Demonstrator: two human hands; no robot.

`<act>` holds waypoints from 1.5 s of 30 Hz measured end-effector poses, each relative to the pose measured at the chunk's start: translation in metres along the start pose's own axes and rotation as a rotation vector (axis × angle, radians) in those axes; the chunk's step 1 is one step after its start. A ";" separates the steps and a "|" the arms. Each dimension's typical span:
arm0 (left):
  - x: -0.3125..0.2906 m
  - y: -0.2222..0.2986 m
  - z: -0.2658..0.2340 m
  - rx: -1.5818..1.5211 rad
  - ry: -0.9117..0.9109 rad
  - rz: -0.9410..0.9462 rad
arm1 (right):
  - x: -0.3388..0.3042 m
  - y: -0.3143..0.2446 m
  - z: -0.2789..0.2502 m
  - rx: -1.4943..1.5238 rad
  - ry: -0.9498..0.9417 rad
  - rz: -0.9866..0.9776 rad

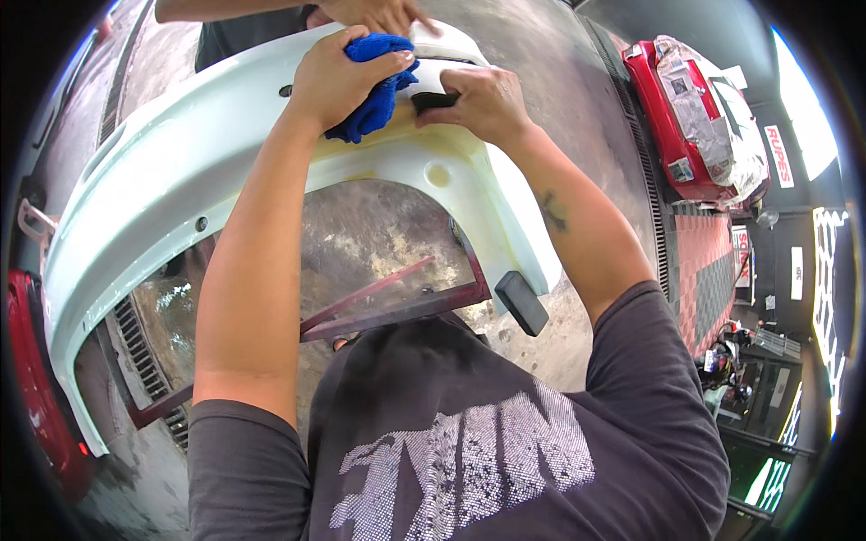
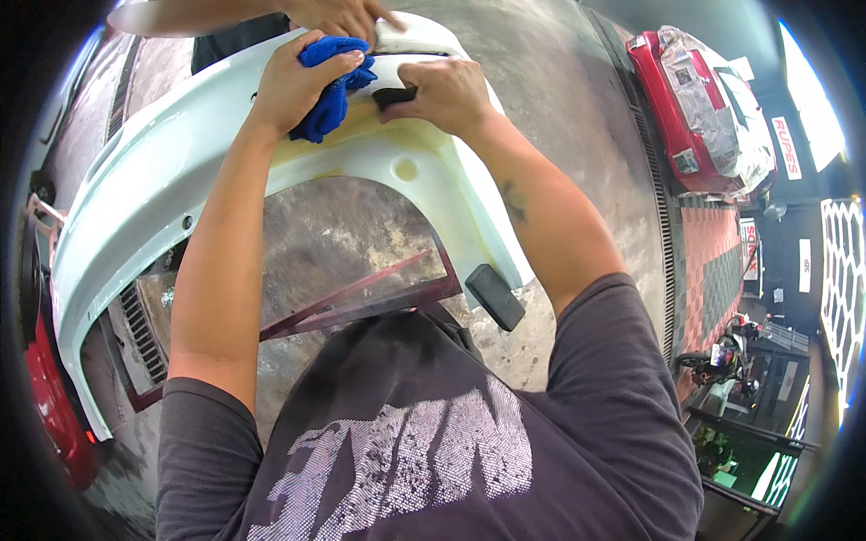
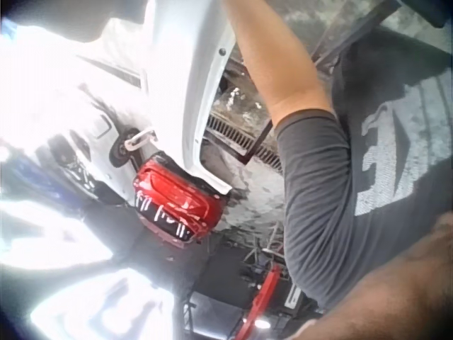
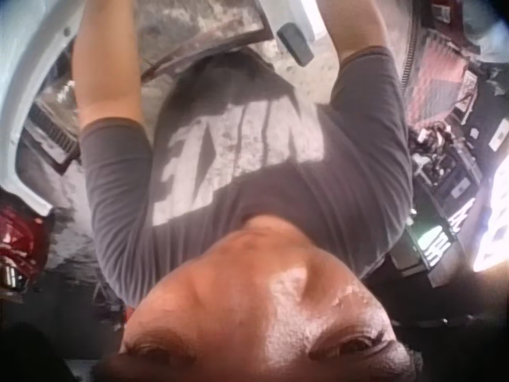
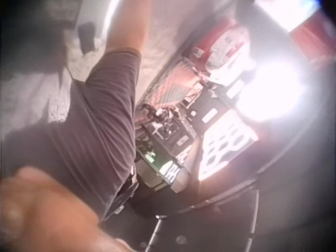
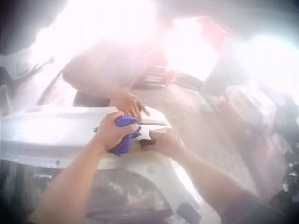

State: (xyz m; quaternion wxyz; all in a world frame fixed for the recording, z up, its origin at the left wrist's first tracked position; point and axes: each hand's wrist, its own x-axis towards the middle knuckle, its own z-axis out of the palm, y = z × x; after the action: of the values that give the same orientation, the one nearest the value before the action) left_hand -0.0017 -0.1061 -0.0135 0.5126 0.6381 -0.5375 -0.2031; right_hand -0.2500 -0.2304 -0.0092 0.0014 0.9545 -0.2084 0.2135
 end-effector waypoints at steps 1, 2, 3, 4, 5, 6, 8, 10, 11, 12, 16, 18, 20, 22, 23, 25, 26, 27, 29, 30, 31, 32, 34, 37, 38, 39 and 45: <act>-0.001 0.004 -0.002 -0.009 -0.035 -0.014 | 0.004 -0.002 -0.002 -0.001 0.014 -0.027; -0.003 0.006 -0.001 -0.047 -0.023 0.004 | -0.004 -0.003 0.004 0.015 0.049 -0.004; -0.004 0.007 -0.002 -0.049 -0.013 -0.003 | -0.015 -0.005 0.008 0.025 0.082 0.013; -0.008 0.006 -0.005 -0.040 -0.002 -0.016 | -0.029 -0.013 0.004 0.030 0.076 0.097; -0.010 0.006 -0.006 -0.030 0.009 -0.029 | -0.046 -0.017 -0.006 0.099 0.088 0.292; -0.013 0.006 -0.003 0.109 0.062 0.023 | -0.067 -0.019 -0.017 0.169 0.101 0.491; -0.016 0.012 0.011 0.391 0.082 0.342 | -0.133 -0.001 -0.014 0.422 0.258 0.688; -0.028 0.029 0.017 0.666 -0.014 0.415 | -0.175 -0.017 -0.016 0.668 0.387 0.877; -0.029 0.029 0.022 0.702 -0.030 0.467 | -0.183 -0.023 -0.016 0.638 0.393 0.882; -0.030 0.026 0.030 0.734 -0.042 0.522 | -0.184 -0.030 -0.022 0.602 0.401 0.884; -0.030 0.043 0.093 0.717 -0.065 0.729 | -0.185 -0.036 -0.032 0.482 0.297 0.802; -0.027 0.047 0.116 0.682 -0.053 0.771 | -0.186 -0.041 -0.032 0.451 0.268 0.783; -0.023 0.045 0.127 0.624 -0.066 0.810 | -0.191 -0.038 -0.031 0.468 0.305 0.789; -0.024 0.051 0.115 0.742 -0.204 0.876 | -0.196 -0.040 -0.036 0.436 0.285 0.827; -0.025 0.052 0.105 0.802 -0.273 0.908 | -0.194 -0.039 -0.038 0.425 0.292 0.801; -0.036 0.050 0.084 0.946 -0.330 0.924 | -0.194 -0.039 -0.038 0.405 0.289 0.755; -0.044 0.050 0.074 0.985 -0.341 0.886 | -0.197 -0.039 -0.036 0.408 0.285 0.758; -0.051 0.052 0.064 1.021 -0.349 0.853 | -0.199 -0.037 -0.036 0.407 0.284 0.762; -0.071 0.056 0.031 1.091 -0.347 0.795 | -0.200 -0.036 -0.034 0.429 0.298 0.768; -0.082 0.052 0.010 1.091 -0.348 0.743 | -0.199 -0.038 -0.032 0.448 0.309 0.768; -0.092 0.048 -0.011 1.088 -0.347 0.690 | -0.199 -0.039 -0.032 0.466 0.318 0.767; -0.103 0.047 -0.033 1.094 -0.300 0.655 | -0.198 -0.038 -0.031 0.456 0.311 0.751; -0.114 0.038 -0.075 1.090 -0.152 0.578 | -0.198 -0.039 -0.030 0.424 0.322 0.743; -0.115 0.039 -0.121 1.076 -0.036 0.106 | -0.198 -0.038 -0.027 0.416 0.334 0.754; -0.114 0.032 -0.131 1.173 0.026 0.102 | -0.197 -0.040 -0.025 0.441 0.336 0.765; -0.114 0.024 -0.133 1.263 0.092 0.096 | -0.197 -0.040 -0.024 0.460 0.336 0.773; -0.068 0.050 -0.031 1.121 -0.160 0.497 | -0.201 -0.035 -0.028 0.446 0.283 0.797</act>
State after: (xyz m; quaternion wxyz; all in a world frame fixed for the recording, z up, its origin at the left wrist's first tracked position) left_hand -0.0233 -0.0268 0.0227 0.0895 0.6490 -0.7316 0.1886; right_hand -0.4128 -0.1156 -0.0623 -0.2569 0.7388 -0.5051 0.3646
